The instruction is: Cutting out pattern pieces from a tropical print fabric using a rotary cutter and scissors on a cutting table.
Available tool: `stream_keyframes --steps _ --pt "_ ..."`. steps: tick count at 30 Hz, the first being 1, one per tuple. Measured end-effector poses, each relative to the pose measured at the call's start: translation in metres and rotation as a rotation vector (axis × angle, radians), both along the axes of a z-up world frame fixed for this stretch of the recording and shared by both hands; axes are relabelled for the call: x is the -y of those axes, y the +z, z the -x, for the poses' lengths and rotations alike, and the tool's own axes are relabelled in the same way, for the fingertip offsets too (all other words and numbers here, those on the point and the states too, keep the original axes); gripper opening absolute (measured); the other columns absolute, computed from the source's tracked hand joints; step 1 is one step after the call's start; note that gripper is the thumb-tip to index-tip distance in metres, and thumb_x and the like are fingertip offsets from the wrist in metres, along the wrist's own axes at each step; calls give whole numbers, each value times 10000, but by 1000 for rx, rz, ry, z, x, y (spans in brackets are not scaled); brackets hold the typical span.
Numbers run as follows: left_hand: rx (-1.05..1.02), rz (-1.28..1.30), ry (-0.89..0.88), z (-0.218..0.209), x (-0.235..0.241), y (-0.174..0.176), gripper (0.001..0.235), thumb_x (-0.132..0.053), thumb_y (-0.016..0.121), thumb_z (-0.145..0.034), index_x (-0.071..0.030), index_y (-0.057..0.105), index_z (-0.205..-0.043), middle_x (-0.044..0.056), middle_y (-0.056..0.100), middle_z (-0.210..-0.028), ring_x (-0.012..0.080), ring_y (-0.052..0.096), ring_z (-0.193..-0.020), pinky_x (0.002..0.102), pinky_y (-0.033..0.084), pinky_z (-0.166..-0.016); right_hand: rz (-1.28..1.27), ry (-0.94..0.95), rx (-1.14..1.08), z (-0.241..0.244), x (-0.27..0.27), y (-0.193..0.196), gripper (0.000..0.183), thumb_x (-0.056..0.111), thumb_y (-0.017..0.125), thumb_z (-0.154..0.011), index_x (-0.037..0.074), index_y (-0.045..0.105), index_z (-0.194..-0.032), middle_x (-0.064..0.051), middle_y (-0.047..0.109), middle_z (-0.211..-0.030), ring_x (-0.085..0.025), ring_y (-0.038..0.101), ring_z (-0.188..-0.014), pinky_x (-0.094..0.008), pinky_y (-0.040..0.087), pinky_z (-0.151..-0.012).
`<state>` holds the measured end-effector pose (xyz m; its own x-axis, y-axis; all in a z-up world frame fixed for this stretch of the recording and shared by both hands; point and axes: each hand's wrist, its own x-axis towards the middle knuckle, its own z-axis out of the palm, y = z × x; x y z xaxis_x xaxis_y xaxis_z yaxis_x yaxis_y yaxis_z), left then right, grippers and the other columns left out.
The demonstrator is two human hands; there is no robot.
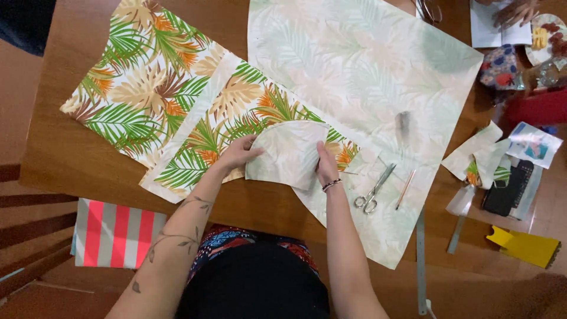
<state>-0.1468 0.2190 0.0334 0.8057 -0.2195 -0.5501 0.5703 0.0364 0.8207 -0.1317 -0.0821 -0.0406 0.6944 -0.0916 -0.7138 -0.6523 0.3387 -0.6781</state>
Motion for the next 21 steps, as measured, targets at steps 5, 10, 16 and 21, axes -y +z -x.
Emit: stream_keyframes --steps 5,10,16,21 --pt "99 -337 78 6 8 -38 517 -195 873 -800 -118 659 -1264 124 735 -1031 242 735 -965 367 606 -807 -7 -22 -24 6 -10 33 462 371 747 -953 51 647 -1270 -111 720 -1178 -227 705 -1047 -408 578 -937" --pt "69 -504 114 4 9 -22 384 -216 861 -790 -137 727 -1140 73 769 -972 194 745 -926 319 609 -791 17 -41 -16 4 -18 31 449 389 771 -931 48 667 -1205 -101 735 -1110 -230 717 -993 -417 597 -884" --pt "106 -565 133 3 7 -54 264 -269 809 -861 -178 758 -1103 54 772 -956 205 746 -928 347 603 -790 465 121 69 12 34 -118 280 415 765 -923 145 692 -938 31 653 -824 -100 655 -782 -278 553 -695" --pt "84 -562 130 5 7 -43 258 -273 802 -846 -214 782 -1097 53 777 -952 254 732 -978 369 583 -840 525 112 42 8 44 -139 441 439 652 -1009 73 690 -1252 -68 713 -1037 -156 665 -953 -342 581 -804"
